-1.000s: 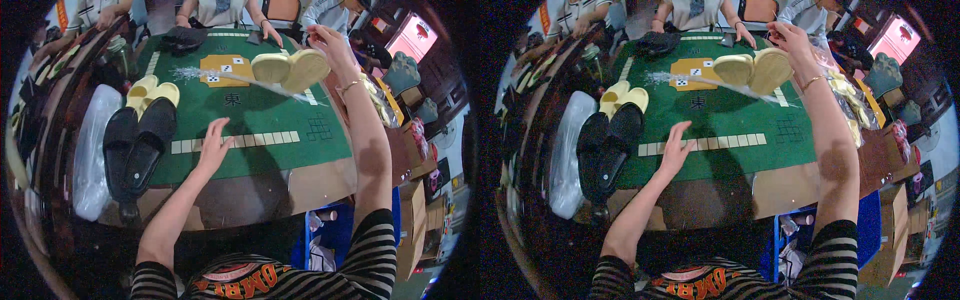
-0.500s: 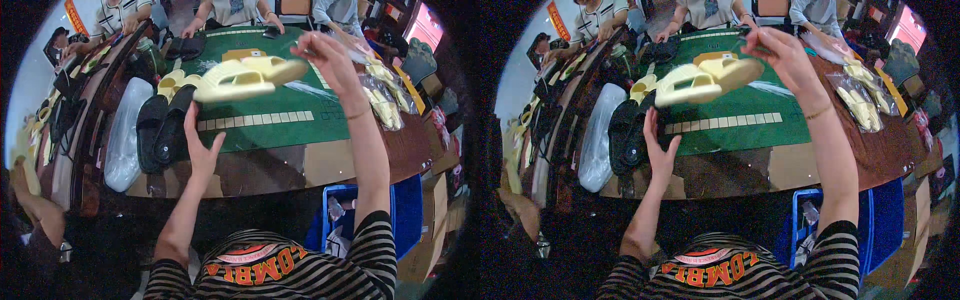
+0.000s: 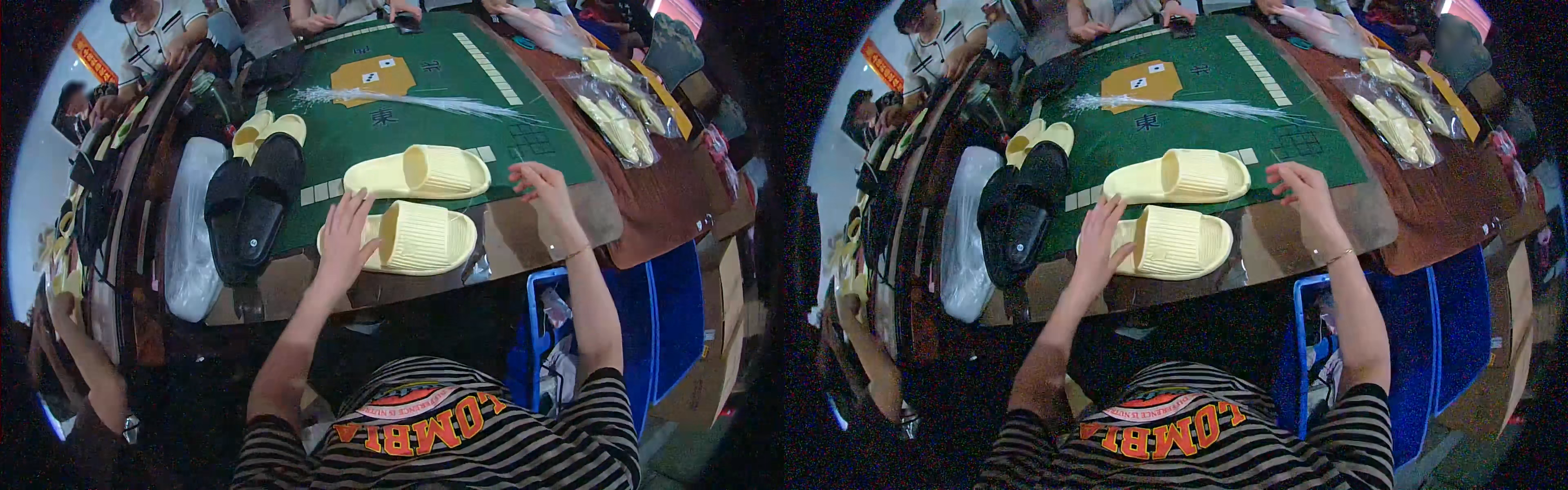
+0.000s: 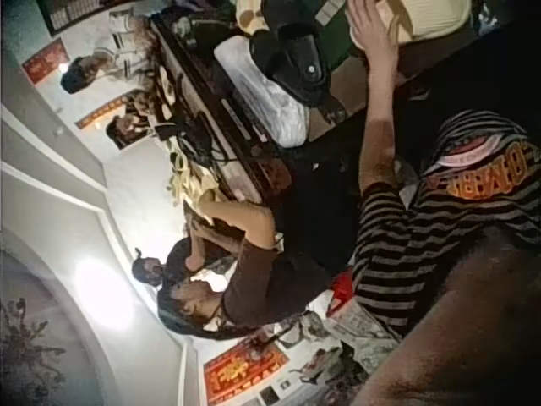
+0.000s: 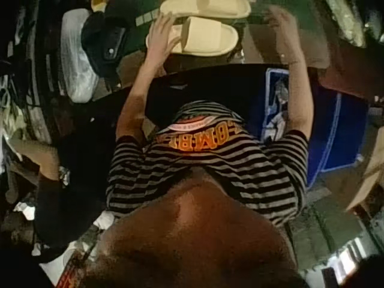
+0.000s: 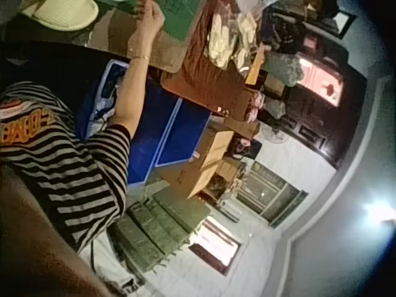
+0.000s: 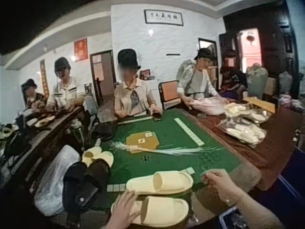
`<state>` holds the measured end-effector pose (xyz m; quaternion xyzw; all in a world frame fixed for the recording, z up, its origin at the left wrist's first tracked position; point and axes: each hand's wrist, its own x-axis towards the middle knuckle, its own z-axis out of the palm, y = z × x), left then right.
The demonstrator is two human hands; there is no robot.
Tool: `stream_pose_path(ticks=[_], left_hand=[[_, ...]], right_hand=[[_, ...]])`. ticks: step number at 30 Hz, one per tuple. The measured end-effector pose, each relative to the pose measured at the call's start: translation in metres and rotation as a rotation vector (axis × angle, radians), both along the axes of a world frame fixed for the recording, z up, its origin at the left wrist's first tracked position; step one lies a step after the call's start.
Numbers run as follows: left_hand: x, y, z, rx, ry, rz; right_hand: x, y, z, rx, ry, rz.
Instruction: The person tags pairs of slippers together by inserting and securing plastic fastener ties through them by hand.
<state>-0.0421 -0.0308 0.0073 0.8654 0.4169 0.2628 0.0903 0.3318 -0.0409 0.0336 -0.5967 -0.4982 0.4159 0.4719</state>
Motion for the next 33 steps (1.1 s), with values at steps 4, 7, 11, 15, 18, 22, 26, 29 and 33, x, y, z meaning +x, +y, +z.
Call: stream_pose_path(ticks=[4,7,11,15,18,22,26,29,33], left_hand=[[0.046,0.04,-0.006,-0.021,0.192,-0.093],[0.07,0.046,-0.023,0.042,0.175,-0.086],[0.083,0.015,-0.008,0.071,0.011,0.05],[0.059,-0.01,-0.009,0.057,0.029,0.18],[0.041,-0.028,0.011,-0.001,-0.025,0.175],[0.036,-0.072,0.036,-0.127,-0.308,0.119],[0.049,-0.103,0.037,-0.4,-0.545,0.031],[0.045,-0.108,0.026,-0.425,-0.622,0.08],[0.033,-0.107,0.025,-0.438,-0.646,0.133]], right_hand=[[-0.012,0.001,-0.022,0.125,-0.018,-0.086],[-0.022,0.02,-0.039,0.157,0.015,0.007],[-0.035,0.021,-0.038,0.096,0.113,0.121],[-0.042,0.01,-0.02,0.133,-0.186,0.072],[-0.057,-0.019,0.002,0.191,-0.309,0.094],[-0.086,-0.064,0.011,0.37,-0.54,0.33],[-0.127,-0.094,0.006,0.577,-0.692,0.488],[-0.14,-0.104,0.004,0.551,-0.63,0.497],[-0.138,-0.108,0.006,0.46,-0.481,0.328]])
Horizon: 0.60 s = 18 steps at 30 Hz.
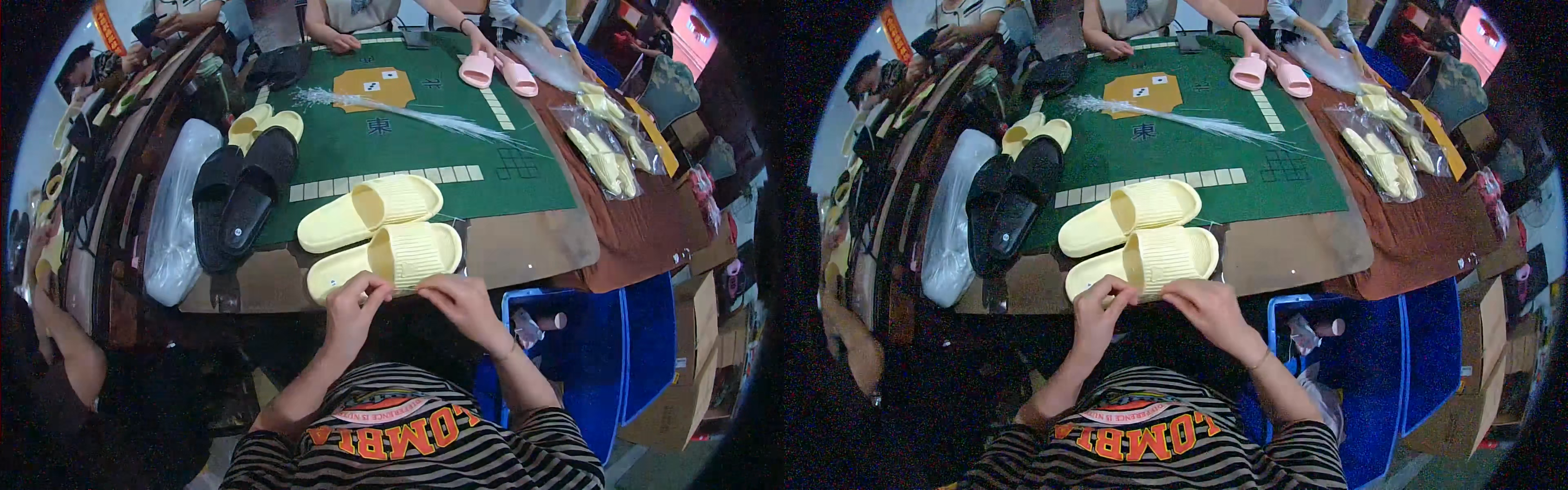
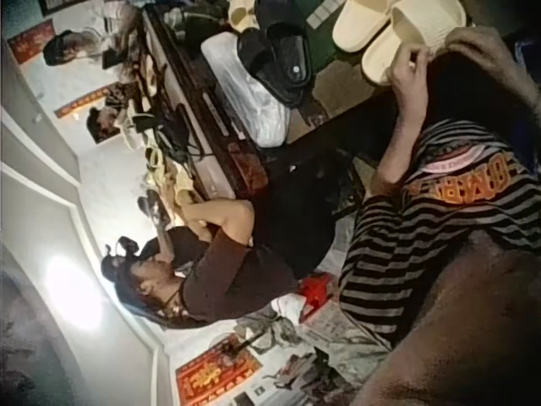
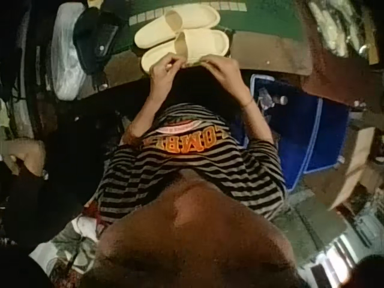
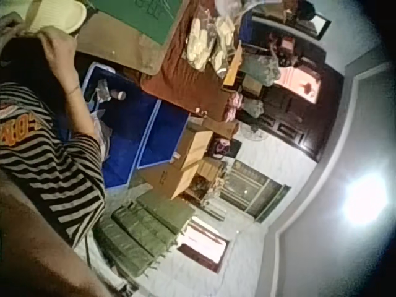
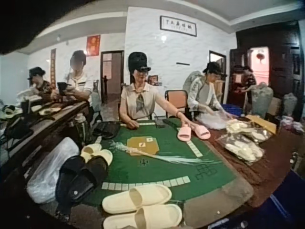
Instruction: The person tags pairs of slippers together by inserting and securing plastic fastener ties through them by hand.
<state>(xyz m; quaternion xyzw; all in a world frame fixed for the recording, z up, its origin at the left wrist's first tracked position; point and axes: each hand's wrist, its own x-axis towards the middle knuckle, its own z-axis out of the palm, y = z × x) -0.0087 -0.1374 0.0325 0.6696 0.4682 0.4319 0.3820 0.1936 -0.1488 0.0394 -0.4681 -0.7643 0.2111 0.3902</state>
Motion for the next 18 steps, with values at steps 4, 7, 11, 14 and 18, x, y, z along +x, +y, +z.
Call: stream_pose_path(ticks=[4,7,11,14,18], left_hand=[[-0.001,0.009,-0.005,-0.102,-0.123,0.027],[-0.003,0.026,-0.018,-0.099,-0.062,-0.011],[0.002,0.04,-0.03,-0.038,0.051,-0.093],[0.005,0.049,-0.038,0.093,0.137,-0.151],[0.003,0.062,-0.042,0.166,0.2,-0.286]], right_hand=[[0.029,0.01,0.01,-0.104,0.074,-0.144],[0.074,0.026,0.008,-0.036,0.052,-0.416],[0.091,0.031,0.002,-0.012,-0.193,-0.412],[0.075,0.033,-0.008,-0.041,-0.174,-0.341],[0.055,0.043,-0.013,-0.159,-0.059,-0.268]])
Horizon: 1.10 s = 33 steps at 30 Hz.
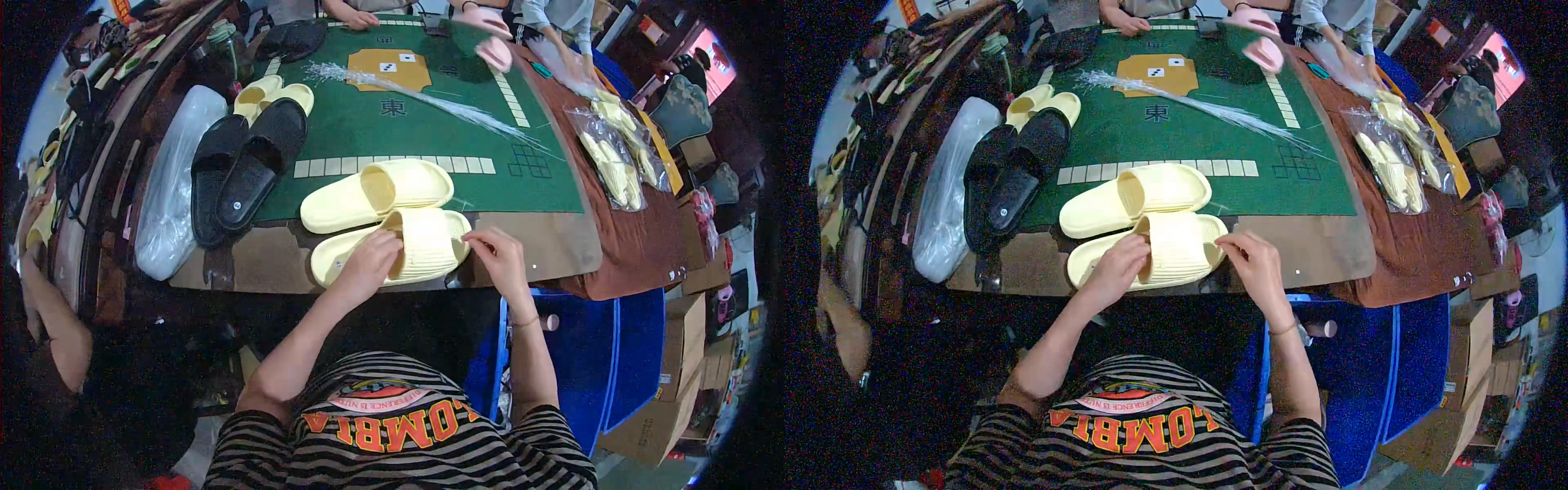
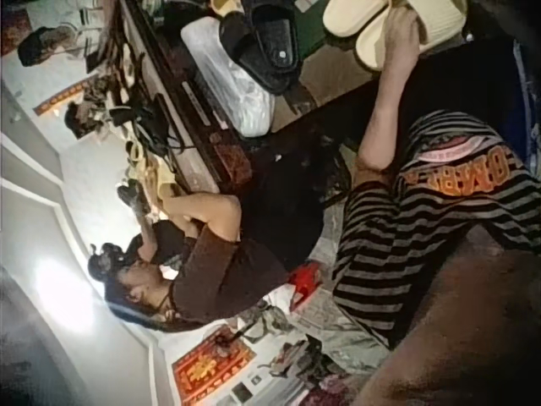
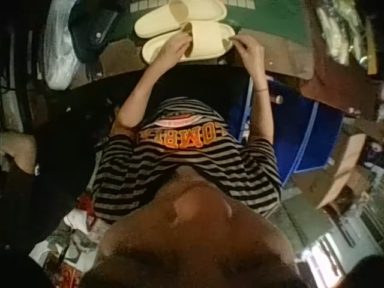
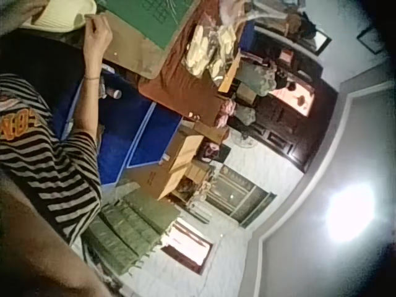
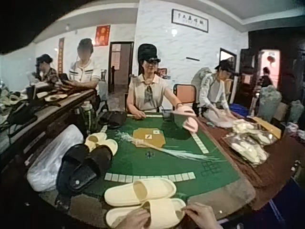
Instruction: The person tags pairs of slippers together by inserting and securing plastic fastener ties through them by hand.
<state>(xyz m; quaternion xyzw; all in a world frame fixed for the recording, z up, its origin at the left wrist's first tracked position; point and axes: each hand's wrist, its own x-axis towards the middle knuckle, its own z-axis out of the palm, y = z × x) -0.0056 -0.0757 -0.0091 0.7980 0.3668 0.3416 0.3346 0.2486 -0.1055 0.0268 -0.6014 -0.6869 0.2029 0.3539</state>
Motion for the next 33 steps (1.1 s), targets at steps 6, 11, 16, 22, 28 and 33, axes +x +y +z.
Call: stream_pose_path(ticks=[6,11,16,22,28,33], left_hand=[[0.005,0.004,-0.011,0.195,0.188,-0.104],[-0.003,0.002,-0.013,0.098,0.15,-0.091],[-0.047,-0.003,0.035,-0.152,-0.003,0.137],[-0.081,0.0,0.03,-0.375,-0.593,0.487],[-0.054,0.001,0.03,-0.397,-1.16,0.516],[-0.047,0.018,0.022,-0.476,-1.441,0.441]], right_hand=[[-0.009,0.009,-0.015,-0.036,0.102,0.084],[-0.006,0.008,-0.01,-0.036,0.078,0.108],[0.041,-0.003,0.0,0.027,0.079,0.0],[0.076,-0.018,0.003,-0.069,-0.028,-0.099],[0.07,-0.024,-0.008,-0.223,0.407,-0.151],[0.047,-0.012,-0.021,-0.071,0.998,-0.122]])
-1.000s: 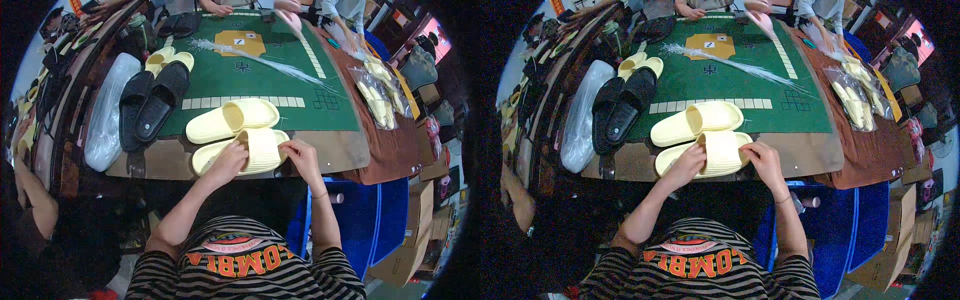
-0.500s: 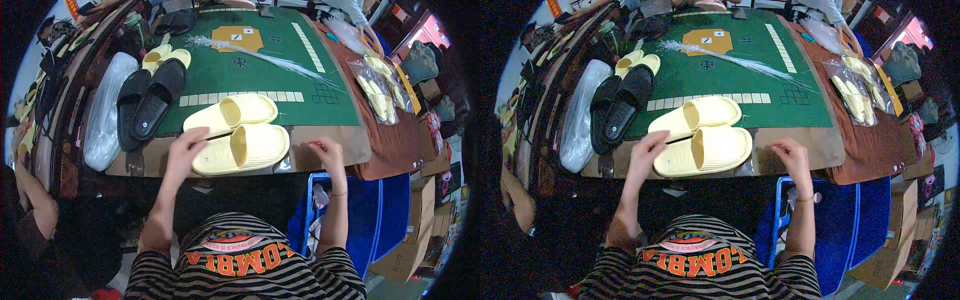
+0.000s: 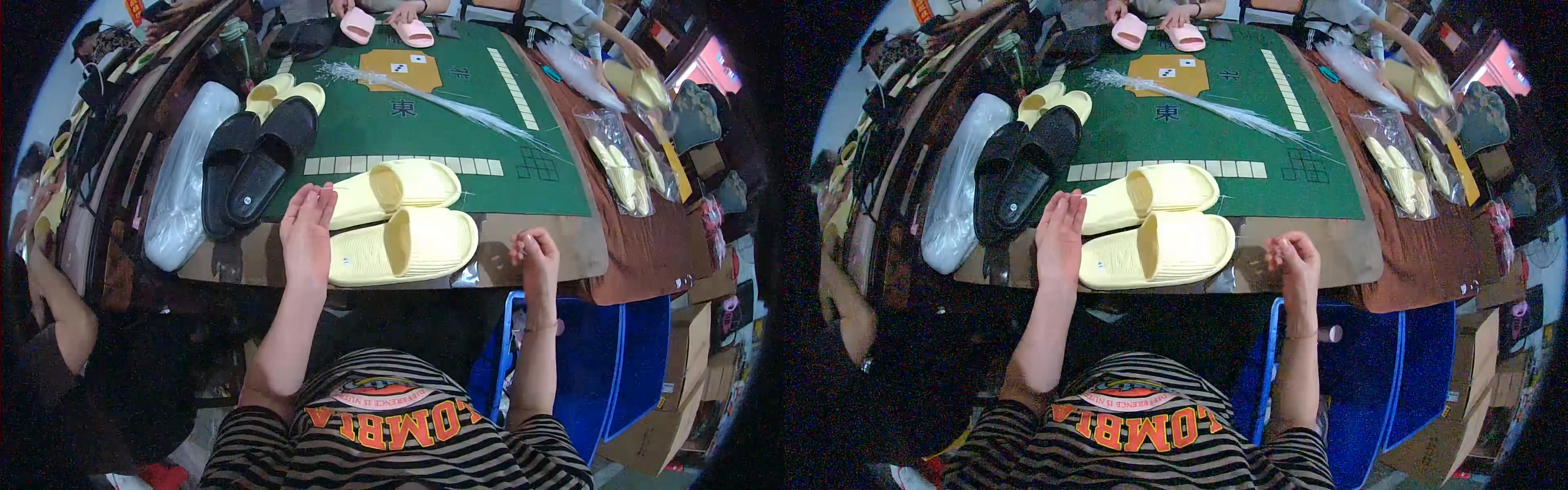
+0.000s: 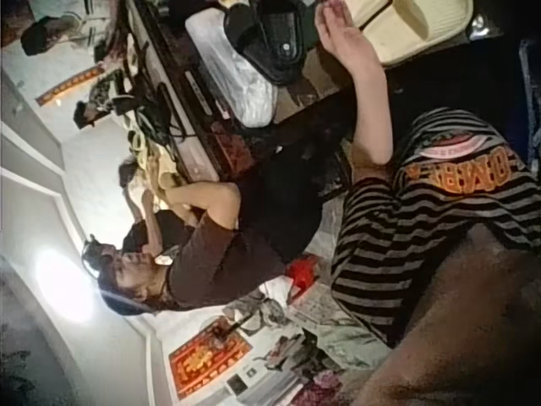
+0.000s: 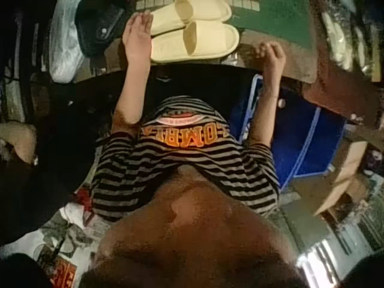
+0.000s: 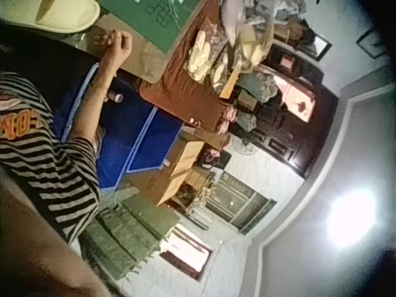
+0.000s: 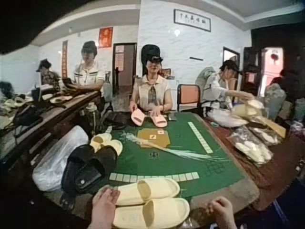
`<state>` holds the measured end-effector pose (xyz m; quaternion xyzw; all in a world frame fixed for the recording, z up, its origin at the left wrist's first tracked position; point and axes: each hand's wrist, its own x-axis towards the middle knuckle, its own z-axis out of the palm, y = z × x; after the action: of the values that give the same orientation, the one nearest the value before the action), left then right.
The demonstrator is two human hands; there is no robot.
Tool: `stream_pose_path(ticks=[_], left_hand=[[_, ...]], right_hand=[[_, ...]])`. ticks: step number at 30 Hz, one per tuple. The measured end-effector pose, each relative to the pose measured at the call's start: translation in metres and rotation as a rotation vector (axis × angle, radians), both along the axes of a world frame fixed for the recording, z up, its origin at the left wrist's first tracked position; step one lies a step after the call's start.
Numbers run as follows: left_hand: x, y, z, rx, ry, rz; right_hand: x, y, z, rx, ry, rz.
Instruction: The person tags pairs of slippers together by inserting and securing plastic fastener ties through them by hand.
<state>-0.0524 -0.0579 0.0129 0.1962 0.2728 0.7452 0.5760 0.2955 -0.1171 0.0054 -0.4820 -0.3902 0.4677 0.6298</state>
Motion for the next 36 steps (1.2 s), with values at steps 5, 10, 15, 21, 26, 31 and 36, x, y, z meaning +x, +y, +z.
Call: stream_pose_path(ticks=[5,10,15,21,26,31,36], left_hand=[[0.0,0.018,0.006,-0.037,-0.164,-0.031],[-0.002,0.031,0.011,0.012,0.011,-0.046],[0.005,0.047,0.008,-0.07,0.718,-0.158],[0.022,0.063,-0.012,0.045,1.206,-0.261],[0.043,0.082,-0.019,0.076,1.343,-0.233],[0.051,0.12,-0.08,-0.018,1.197,-0.262],[0.068,0.121,-0.082,-0.088,1.246,-0.18]], right_hand=[[-0.019,0.022,0.002,0.018,0.391,0.002],[-0.029,0.053,-0.006,0.026,0.334,0.109],[-0.043,0.084,0.002,-0.103,-0.091,0.107],[-0.055,0.115,-0.017,-0.055,-0.294,0.19],[-0.06,0.114,-0.017,-0.054,-0.399,0.218],[-0.069,0.121,-0.024,-0.048,-0.405,0.234],[-0.068,0.12,-0.016,-0.113,-0.443,0.223]])
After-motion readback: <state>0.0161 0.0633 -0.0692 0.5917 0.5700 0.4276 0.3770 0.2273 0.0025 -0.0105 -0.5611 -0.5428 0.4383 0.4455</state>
